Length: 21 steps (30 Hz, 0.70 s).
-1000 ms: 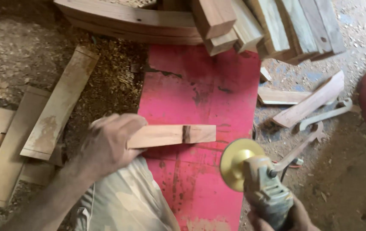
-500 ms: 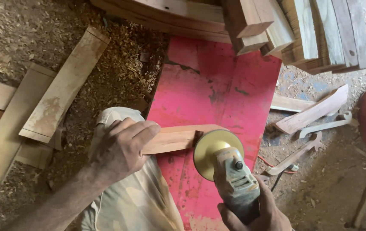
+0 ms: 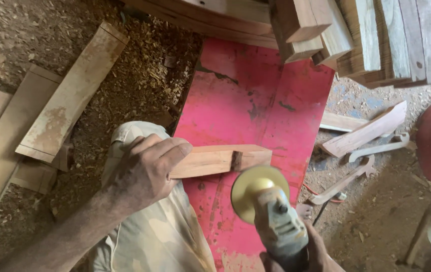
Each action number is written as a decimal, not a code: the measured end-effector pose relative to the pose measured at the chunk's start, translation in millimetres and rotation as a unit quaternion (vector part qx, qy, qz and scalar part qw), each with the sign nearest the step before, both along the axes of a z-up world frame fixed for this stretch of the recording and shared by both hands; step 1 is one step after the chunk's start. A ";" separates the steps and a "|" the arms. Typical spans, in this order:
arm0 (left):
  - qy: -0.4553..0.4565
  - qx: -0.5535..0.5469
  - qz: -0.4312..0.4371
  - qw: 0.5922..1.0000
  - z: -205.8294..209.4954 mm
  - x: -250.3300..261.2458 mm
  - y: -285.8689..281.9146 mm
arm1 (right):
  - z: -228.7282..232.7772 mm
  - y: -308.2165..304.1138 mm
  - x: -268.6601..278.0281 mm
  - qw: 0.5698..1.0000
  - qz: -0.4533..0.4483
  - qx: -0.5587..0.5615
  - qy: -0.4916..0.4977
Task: Use an angle grinder with a sanding disc to sand wooden furniture components.
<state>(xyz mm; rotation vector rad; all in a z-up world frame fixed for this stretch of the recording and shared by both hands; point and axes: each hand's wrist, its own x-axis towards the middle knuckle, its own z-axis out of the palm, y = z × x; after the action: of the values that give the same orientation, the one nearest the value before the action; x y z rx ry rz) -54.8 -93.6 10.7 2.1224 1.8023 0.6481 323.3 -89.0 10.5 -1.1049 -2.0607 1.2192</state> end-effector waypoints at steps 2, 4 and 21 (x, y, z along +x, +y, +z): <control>0.000 0.002 0.001 1.000 -0.1 0.6 -0.5 | 16.1 -1.5 -5.1 0.979 -0.085 -0.013 -0.184; 0.004 0.008 0.003 1.000 1.3 0.8 0.1 | 37.7 6.6 -27.0 0.919 -0.165 -0.023 -0.356; 0.018 0.004 0.007 1.000 0.2 -3.0 1.9 | 31.1 8.8 -36.7 0.910 -0.216 -0.103 -0.339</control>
<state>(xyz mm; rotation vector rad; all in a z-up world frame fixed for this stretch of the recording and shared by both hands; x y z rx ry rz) -57.8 -91.6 11.0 2.1423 1.8368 0.6257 286.6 -80.2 41.6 -2.1949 -1.9756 0.9075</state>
